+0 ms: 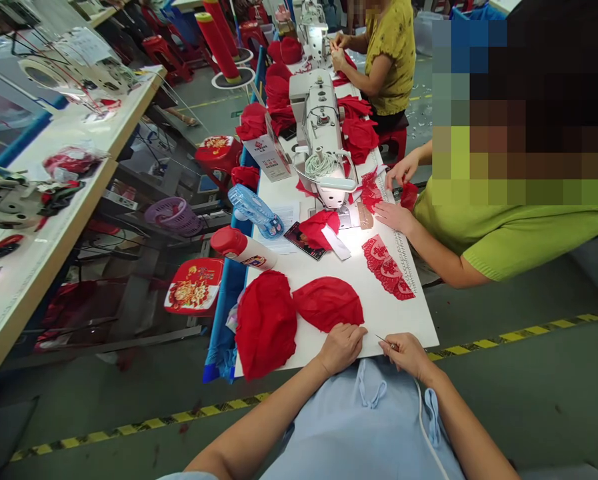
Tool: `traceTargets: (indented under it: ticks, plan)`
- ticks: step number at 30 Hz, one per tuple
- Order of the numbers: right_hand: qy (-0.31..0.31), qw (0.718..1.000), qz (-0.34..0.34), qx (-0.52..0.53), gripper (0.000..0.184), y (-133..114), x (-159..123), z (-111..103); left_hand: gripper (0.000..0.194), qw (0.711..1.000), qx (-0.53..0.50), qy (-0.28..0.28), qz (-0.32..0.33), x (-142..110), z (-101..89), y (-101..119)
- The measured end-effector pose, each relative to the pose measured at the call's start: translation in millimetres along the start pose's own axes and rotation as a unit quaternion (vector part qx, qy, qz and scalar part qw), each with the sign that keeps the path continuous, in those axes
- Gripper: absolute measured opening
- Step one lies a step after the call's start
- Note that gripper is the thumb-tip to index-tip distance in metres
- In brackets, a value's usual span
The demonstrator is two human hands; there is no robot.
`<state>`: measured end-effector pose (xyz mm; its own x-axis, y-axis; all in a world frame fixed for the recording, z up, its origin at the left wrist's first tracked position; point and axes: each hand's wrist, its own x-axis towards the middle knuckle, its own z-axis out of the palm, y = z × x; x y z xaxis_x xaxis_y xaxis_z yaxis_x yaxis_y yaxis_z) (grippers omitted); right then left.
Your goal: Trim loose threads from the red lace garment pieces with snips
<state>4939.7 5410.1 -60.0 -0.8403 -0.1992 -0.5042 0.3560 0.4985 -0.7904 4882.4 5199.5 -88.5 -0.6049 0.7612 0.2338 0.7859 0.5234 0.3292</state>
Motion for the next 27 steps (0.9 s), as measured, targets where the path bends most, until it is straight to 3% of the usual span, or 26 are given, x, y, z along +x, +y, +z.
traceTargets:
  ticks: [27]
  plan:
    - [-0.002, 1.000, 0.008, 0.005, 0.049, -0.5, 0.4, -0.2, 0.017, 1.000, -0.010, -0.011, 0.001, 0.1, -0.5, 0.1]
